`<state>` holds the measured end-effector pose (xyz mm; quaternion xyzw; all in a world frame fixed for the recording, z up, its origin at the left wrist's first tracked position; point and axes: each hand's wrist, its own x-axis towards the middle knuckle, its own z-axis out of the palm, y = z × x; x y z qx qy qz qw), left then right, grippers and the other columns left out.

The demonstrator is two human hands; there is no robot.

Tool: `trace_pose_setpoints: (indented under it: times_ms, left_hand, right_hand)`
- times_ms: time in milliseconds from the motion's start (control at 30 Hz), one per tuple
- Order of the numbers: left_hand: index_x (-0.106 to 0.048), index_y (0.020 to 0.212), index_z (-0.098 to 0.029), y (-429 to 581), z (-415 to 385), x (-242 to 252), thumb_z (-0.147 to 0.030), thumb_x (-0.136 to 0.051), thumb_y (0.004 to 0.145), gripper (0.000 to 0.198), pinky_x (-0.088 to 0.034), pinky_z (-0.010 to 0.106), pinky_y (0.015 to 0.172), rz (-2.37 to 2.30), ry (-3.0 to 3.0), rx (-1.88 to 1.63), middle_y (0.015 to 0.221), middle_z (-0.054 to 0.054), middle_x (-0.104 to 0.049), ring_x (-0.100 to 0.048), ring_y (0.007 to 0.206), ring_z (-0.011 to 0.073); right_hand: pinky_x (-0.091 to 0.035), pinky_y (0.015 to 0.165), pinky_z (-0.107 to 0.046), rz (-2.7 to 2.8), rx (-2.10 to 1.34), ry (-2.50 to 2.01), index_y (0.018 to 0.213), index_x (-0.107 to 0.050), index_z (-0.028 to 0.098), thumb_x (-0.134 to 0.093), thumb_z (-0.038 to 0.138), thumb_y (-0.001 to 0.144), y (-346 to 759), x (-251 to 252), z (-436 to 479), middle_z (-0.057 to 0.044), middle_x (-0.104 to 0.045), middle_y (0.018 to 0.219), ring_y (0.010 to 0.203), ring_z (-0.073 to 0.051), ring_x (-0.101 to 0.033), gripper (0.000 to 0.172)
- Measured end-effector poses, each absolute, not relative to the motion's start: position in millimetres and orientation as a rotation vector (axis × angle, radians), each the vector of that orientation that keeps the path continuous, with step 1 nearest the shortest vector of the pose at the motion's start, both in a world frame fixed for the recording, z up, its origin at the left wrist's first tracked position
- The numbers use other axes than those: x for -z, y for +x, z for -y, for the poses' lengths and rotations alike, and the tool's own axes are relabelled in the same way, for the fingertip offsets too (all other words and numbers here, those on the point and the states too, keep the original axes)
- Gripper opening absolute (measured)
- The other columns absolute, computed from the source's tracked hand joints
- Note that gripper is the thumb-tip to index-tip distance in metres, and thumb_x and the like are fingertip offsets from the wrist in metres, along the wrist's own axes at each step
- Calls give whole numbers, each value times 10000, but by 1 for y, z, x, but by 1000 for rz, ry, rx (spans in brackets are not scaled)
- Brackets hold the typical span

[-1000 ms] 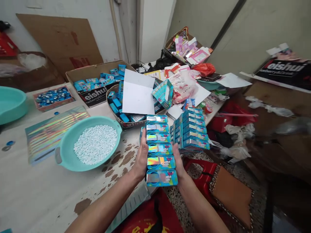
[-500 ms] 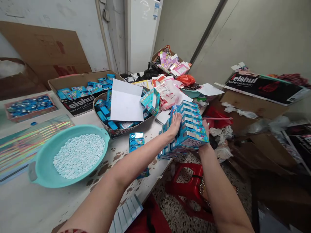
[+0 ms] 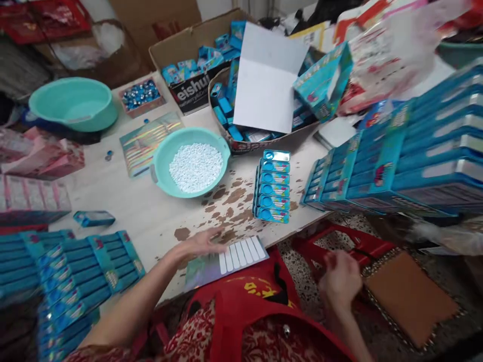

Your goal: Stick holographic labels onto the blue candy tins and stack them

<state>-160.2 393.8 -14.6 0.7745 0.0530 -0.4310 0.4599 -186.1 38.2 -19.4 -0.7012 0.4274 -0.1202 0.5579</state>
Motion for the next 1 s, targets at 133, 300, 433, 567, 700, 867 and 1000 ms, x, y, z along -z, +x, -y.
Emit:
trace_pose_setpoints:
  times_ms: [133, 300, 433, 567, 700, 867, 1000]
  left_hand:
    - [-656, 917, -167, -200, -399, 62, -455, -678, 628, 408, -389, 241, 625, 0, 1956, 1405, 894, 51, -671, -581, 812, 215]
    - [-638, 762, -164, -206, -396, 97, -311, -584, 700, 169, -308, 223, 549, -143, 2178, 1210, 655, -7, -587, -507, 627, 140]
    - [-631, 751, -176, -208, -395, 104, -257, -572, 699, 114, -282, 227, 549, -195, 2238, 1135, 650, -1, -572, -498, 626, 142]
    - [-633, 835, -202, -216, -402, 104, -290, -593, 699, 166, -275, 231, 562, -236, 2299, 1076, 719, 13, -598, -512, 684, 166]
    - [-633, 801, -182, -225, -407, 103, -307, -535, 761, 163, -295, 235, 582, -208, 2230, 1054, 732, 25, -610, -511, 681, 167]
    - [-654, 765, -179, -231, -402, 103, -394, -507, 794, 263, -288, 238, 574, -227, 2182, 889, 686, 22, -597, -487, 659, 156]
    - [-617, 659, -156, -231, -400, 108, -374, -502, 766, 269, -240, 234, 532, -339, 2151, 922, 549, -23, -463, -397, 574, 120]
  right_hand:
    - [-458, 815, -410, -420, -73, -1918, 838, -587, 222, -560, 467, 781, -208, 34, -101, -51, -620, 843, 831, -222, -571, 254]
    - [-360, 962, -443, 566, -459, -2299, 1112, -580, 213, -658, 337, 775, -174, 53, -166, -105, -591, 1170, 1114, -275, -494, 367]
    - [-303, 976, -446, 839, -775, -2654, 1075, -599, 185, -718, 241, 733, -160, 85, -198, -104, -625, 1113, 1073, -275, -524, 366]
    - [-361, 833, -358, 876, -881, -2701, 931, -629, 184, -667, 243, 788, -163, 103, -191, -87, -656, 976, 991, -239, -558, 160]
    - [-360, 802, -344, 878, -866, -2752, 902, -623, 192, -652, 246, 802, -170, 103, -174, -85, -639, 978, 1000, -234, -538, 117]
    - [-380, 837, -373, 977, -596, -2729, 1085, -595, 216, -651, 247, 800, -180, 98, -187, -102, -606, 1050, 994, -261, -505, 292]
    - [-421, 850, -368, 1208, -587, -2529, 1223, -522, 205, -624, 277, 825, -190, 100, -211, -109, -573, 1136, 1037, -257, -495, 417]
